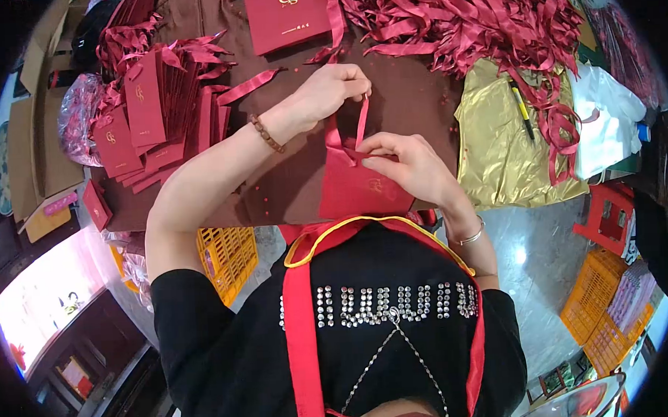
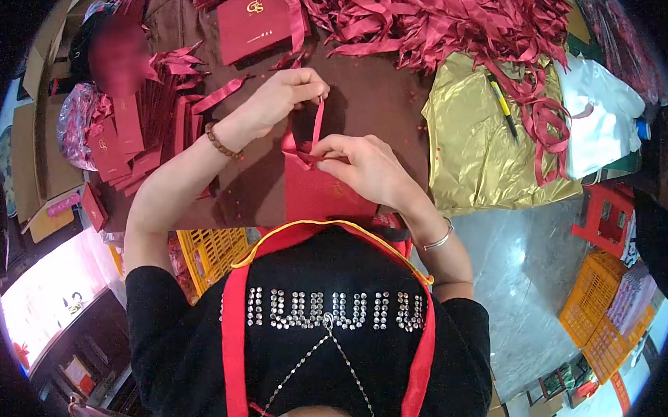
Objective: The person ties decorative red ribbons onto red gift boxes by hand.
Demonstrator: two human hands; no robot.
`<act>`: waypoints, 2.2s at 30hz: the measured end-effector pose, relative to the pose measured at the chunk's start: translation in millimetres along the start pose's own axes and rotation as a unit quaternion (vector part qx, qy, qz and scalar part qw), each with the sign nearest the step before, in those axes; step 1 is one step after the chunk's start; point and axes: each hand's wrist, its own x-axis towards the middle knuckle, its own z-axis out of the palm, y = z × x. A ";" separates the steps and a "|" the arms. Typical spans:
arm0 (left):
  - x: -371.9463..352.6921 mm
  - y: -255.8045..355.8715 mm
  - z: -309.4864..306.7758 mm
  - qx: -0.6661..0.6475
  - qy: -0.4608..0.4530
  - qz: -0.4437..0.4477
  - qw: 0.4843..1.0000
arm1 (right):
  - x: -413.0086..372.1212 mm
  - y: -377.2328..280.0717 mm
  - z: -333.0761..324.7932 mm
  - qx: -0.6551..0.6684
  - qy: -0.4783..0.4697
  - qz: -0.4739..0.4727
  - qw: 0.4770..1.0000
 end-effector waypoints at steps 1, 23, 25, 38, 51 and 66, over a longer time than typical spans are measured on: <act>-1.8 -1.9 0.3 0.010 0.013 0.016 1.000 | 0.4 0.7 0.0 0.007 0.009 0.006 1.000; -111.4 3.2 -41.0 0.478 -0.106 0.142 0.860 | 7.6 32.1 0.0 -0.061 0.081 0.032 0.994; -133.5 1.8 -38.5 0.522 -0.074 0.128 0.840 | 7.1 37.0 1.3 -0.074 0.100 -0.003 0.992; -141.9 -29.5 -14.5 -0.310 -0.025 0.094 0.946 | -53.1 39.7 -12.6 -0.259 0.196 -0.047 0.945; -98.0 0.9 6.9 -0.189 0.070 0.123 0.972 | -50.4 37.5 14.7 -0.283 0.242 -0.038 0.927; -79.9 -25.4 57.7 -0.219 -0.018 0.026 0.975 | -42.9 39.9 3.0 -0.178 0.206 -0.058 0.961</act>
